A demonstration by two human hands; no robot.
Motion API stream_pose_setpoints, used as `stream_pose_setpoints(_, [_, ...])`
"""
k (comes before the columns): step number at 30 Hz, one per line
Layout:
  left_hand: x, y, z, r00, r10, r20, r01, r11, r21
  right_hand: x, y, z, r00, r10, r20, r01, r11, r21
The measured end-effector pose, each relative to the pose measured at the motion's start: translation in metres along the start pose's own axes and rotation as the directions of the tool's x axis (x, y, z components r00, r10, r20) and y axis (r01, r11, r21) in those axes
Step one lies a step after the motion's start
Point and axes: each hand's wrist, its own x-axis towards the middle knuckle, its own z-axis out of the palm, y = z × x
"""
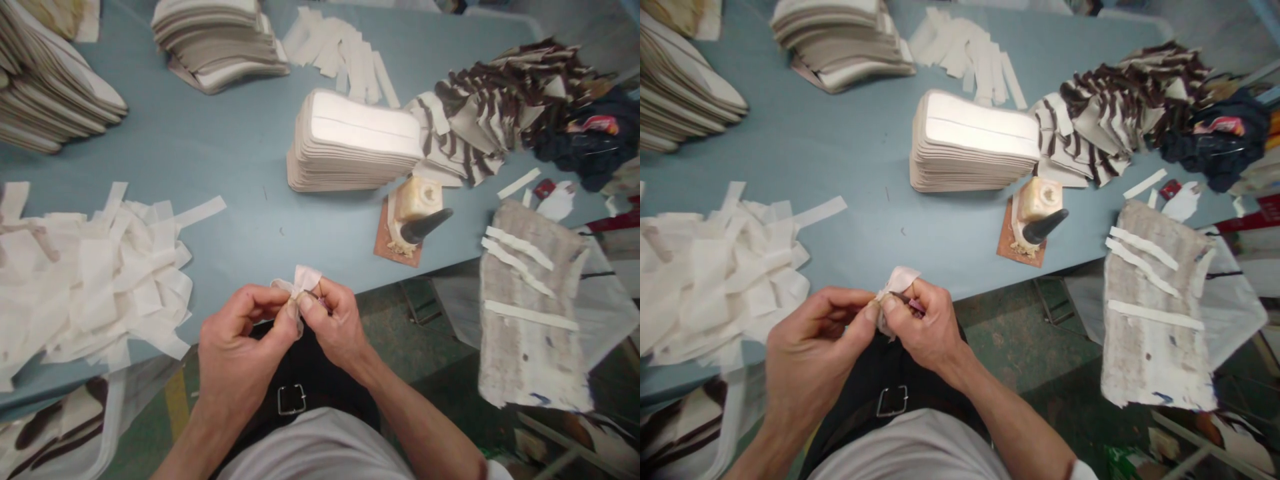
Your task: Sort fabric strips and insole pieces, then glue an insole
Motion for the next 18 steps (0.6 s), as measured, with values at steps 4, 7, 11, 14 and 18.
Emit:
stream_pose_setpoints(4, [0.002,0.008,0.008,0.994,-0.096,0.057,0.105,0.98,-0.169,-0.005,0.006,-0.005,1.0,-0.007,0.016,0.006,0.999,0.049])
stream_pose_setpoints(7, [0.0,0.012,0.013,0.986,-0.145,0.084,0.161,0.958,-0.236,-0.011,0.011,-0.008,1.0,0.013,0.009,-0.014,0.997,0.074])
stream_pose_setpoints(11, [-0.006,0.018,0.018,0.974,-0.187,0.129,0.219,0.926,-0.308,-0.02,0.013,-0.011,0.999,0.036,0.02,-0.039,0.99,0.135])
stream_pose_setpoints(14, [-0.01,0.021,0.022,0.964,-0.215,0.156,0.256,0.909,-0.33,-0.026,0.014,-0.016,0.998,0.055,0.034,-0.06,0.983,0.173])
stream_pose_setpoints(18, [-0.012,0.014,0.03,0.937,-0.268,0.225,0.333,0.878,-0.343,-0.028,0.022,-0.022,0.994,0.088,0.062,-0.101,0.961,0.258])
